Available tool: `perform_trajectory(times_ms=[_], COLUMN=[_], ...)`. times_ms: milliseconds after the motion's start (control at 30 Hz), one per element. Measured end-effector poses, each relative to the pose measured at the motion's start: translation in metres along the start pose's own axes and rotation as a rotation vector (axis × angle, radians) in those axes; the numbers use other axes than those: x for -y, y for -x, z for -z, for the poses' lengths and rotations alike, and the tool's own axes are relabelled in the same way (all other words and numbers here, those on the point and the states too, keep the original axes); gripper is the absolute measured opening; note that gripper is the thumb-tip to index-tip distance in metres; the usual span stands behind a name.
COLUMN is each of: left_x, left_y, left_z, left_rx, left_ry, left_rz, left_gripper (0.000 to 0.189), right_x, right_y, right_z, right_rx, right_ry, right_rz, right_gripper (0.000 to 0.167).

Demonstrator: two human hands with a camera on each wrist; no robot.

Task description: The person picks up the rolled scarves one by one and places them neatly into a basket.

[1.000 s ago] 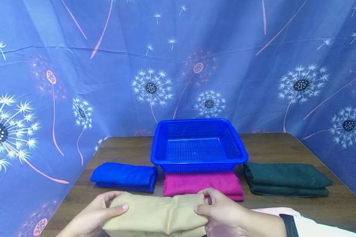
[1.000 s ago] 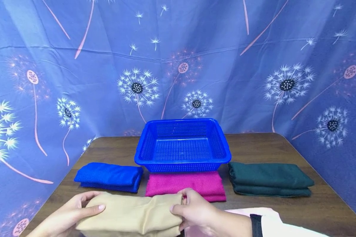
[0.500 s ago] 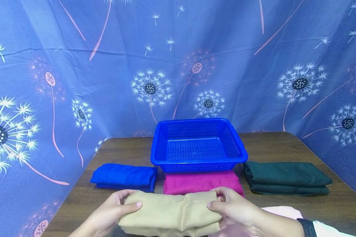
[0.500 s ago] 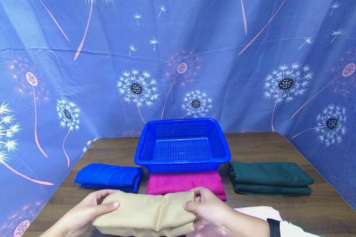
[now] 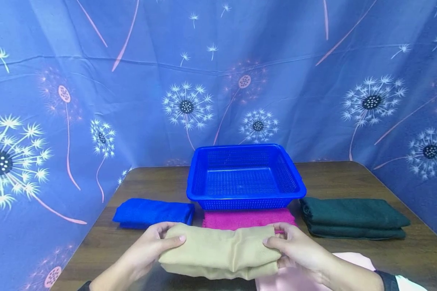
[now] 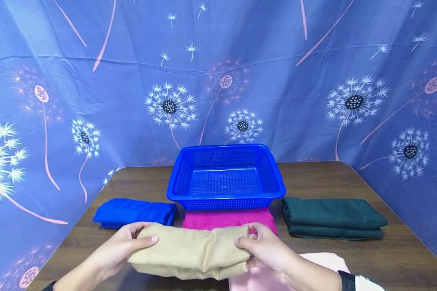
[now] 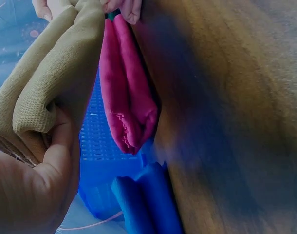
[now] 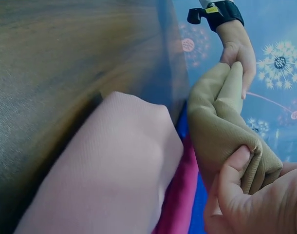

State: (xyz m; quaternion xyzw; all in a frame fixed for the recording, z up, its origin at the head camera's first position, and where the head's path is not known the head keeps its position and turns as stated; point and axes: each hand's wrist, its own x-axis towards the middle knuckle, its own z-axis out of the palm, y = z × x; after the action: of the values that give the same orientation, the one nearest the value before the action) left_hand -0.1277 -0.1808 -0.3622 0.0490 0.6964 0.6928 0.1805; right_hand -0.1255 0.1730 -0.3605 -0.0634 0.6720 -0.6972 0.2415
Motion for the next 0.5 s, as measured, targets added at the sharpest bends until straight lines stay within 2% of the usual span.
perform_trajectory(times_ms=[167,400,500], left_x=[-0.005,-0.009,-0.011], left_y=[-0.004,-0.011,-0.015], left_z=[-0.003,-0.008,-0.01], left_rx=[-0.005,-0.02,-0.025], left_ry=[0.002,0.013,0.026], left_rz=[0.007,0.004,0.005], left_gripper=[0.064,0.064,0.064], right_x=[0.005,0.011,0.014], right_y=[-0.001,-0.003,-0.004], right_z=[0.004,0.011,0.013], right_rx=[-0.027,-0.025,-0.044], right_ry=[-0.011,-0.013,-0.019], right_rz=[-0.001,0.019,0.017], right_gripper=[0.067,0.057,0.057])
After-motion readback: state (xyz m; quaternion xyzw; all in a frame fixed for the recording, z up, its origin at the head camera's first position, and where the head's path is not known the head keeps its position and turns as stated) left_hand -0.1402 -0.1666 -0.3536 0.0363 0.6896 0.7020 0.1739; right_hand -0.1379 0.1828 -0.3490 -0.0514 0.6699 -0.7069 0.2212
